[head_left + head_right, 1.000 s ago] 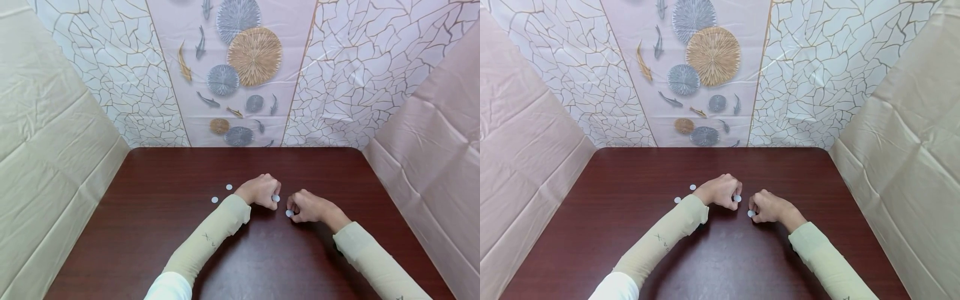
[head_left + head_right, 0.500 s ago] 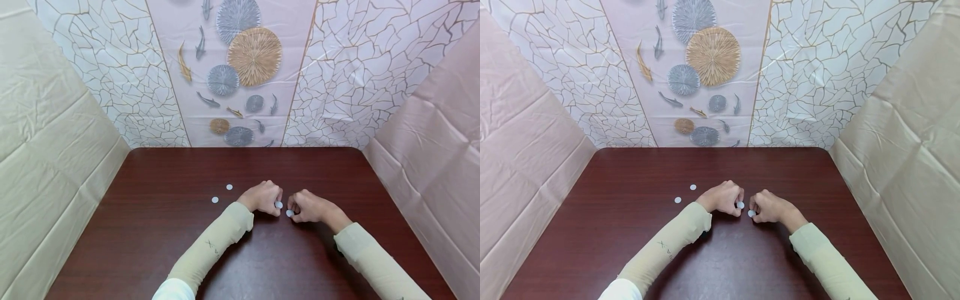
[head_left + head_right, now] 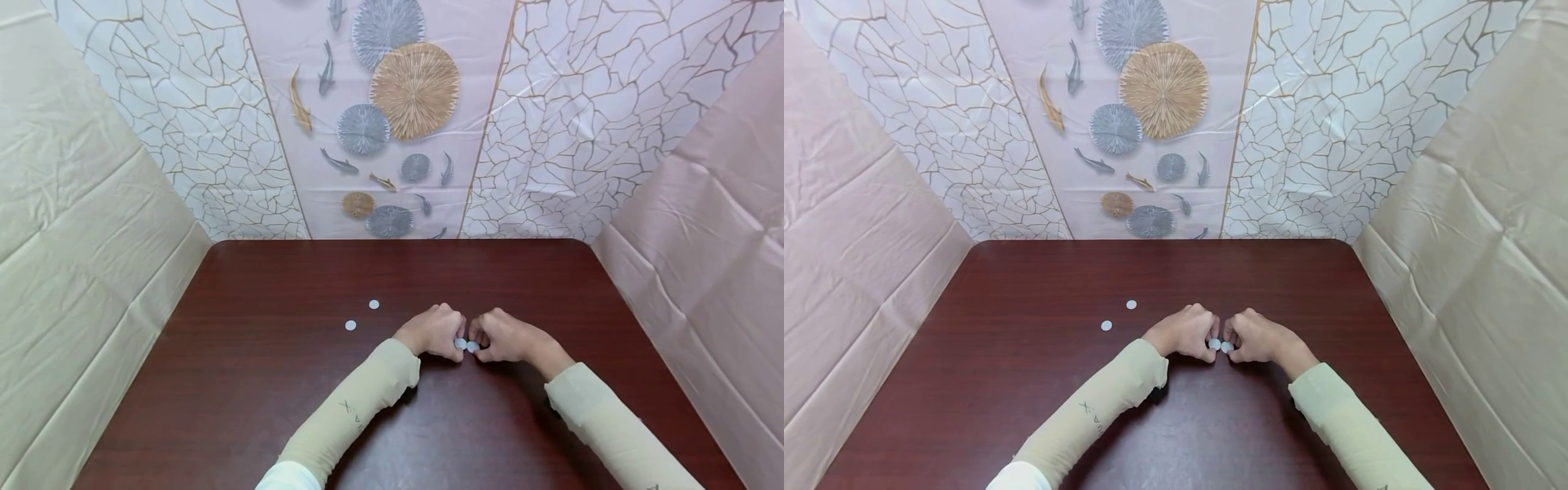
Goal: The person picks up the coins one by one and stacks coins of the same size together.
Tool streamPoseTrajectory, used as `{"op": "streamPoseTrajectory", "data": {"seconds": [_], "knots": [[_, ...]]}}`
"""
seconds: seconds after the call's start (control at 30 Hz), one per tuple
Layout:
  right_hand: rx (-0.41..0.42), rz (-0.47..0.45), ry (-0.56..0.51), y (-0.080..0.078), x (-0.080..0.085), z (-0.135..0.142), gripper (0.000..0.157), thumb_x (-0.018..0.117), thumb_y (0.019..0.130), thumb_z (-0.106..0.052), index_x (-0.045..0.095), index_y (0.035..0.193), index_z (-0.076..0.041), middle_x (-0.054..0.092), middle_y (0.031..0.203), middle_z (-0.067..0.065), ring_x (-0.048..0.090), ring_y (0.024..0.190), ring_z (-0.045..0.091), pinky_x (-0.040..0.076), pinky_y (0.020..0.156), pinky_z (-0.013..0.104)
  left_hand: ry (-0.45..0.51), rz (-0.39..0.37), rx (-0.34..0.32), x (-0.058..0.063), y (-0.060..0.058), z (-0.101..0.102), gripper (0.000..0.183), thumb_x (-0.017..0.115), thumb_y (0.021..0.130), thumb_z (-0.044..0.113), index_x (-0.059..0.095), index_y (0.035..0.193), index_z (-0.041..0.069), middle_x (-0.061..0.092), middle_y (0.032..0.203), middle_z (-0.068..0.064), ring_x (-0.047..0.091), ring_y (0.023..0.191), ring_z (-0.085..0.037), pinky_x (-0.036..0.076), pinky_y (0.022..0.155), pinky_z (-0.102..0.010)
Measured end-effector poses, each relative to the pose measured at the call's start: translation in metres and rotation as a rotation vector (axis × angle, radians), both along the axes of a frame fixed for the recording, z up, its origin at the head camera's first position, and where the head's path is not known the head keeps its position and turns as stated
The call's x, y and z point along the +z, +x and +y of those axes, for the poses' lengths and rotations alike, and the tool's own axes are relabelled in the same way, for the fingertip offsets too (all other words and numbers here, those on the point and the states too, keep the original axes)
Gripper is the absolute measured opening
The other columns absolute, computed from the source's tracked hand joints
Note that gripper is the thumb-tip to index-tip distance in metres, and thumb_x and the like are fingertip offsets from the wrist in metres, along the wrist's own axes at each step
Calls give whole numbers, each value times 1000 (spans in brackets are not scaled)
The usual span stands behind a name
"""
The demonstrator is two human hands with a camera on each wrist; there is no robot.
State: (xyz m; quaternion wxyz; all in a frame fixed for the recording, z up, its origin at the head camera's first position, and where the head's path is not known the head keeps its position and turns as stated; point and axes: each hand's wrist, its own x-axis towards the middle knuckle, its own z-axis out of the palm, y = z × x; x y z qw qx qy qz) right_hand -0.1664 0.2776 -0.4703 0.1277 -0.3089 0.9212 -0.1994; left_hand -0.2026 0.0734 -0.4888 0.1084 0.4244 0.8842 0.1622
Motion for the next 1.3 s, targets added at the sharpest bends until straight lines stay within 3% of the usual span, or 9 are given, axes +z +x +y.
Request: {"op": "streamPoseTrajectory", "data": {"seconds": [0.27,0.57,1.3], "knots": [[1,9,-3,1,0,0,16,83,79,-5,72,87,-12,68,77,-4,57,67,1,50,62,20,5,2,18,-2,4,4,22,85,77,28,64,72,22,61,65,11,54,58,-5,43,54,-17],[7,21,-21,1,0,1,15,84,80,-6,72,89,-12,69,78,-2,61,70,5,52,64,21,-15,39,25,-3,8,9,37,85,76,31,52,61,23,45,56,12,44,56,-5,38,54,-19],[-4,16,-39,2,-2,3,15,83,80,-6,75,92,-10,72,81,-3,64,72,5,53,65,20,37,86,62,-5,14,17,41,86,74,33,48,61,23,41,59,12,42,56,-5,36,53,-19]]}}
